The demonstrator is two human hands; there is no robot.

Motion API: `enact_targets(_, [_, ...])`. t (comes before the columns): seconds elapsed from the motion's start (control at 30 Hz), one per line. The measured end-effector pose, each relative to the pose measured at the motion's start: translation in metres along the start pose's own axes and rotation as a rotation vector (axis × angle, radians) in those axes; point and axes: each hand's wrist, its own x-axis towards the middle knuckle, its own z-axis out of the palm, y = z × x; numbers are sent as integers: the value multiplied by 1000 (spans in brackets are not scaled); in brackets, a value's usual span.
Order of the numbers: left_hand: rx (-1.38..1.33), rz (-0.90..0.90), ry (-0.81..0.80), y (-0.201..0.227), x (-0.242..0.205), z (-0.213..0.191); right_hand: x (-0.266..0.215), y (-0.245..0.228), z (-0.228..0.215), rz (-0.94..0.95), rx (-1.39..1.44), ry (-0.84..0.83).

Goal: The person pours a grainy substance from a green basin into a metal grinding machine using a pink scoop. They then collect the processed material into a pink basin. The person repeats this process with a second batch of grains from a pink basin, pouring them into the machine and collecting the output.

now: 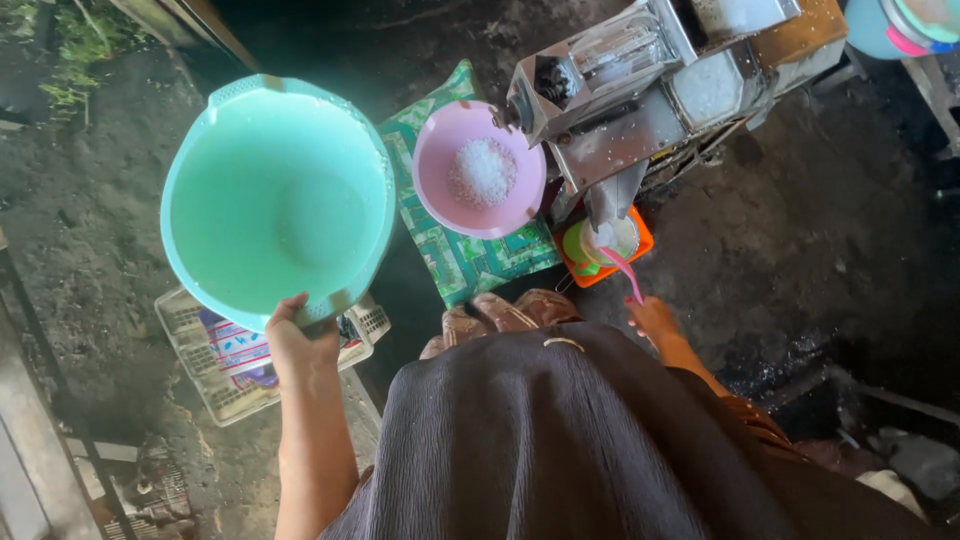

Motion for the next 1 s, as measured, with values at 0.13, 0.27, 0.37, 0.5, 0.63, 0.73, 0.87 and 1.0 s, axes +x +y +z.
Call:
enact_targets(0.13, [5, -55, -6, -15, 42, 0, -23, 36, -3, 162, 150, 45])
enact_targets(0.27, [42, -38, 2, -28, 22, 19, 15, 92, 1, 214, -27, 6])
enact_targets(0.37, [68, -42, 4, -43, 25, 33, 27, 83, -1, 240, 8, 8])
enact_targets(0.5, [155, -27, -3, -63, 25, 51, 39, 52, -12, 226, 81, -5])
enact_targets(0.63, [201, -33, -22, -89, 20, 70, 47, 41, -43, 173, 74, 11])
enact_targets(0.73, [181, -51, -29, -109, 4, 81, 63, 58, -61, 181, 105, 4])
enact_targets(0.87, [193, -24, -3, -132, -11, 84, 76, 86, -80, 220, 103, 22])
enact_targets(1.0, [220, -7, 38, -145, 14, 62, 97, 108, -90, 247, 66, 9])
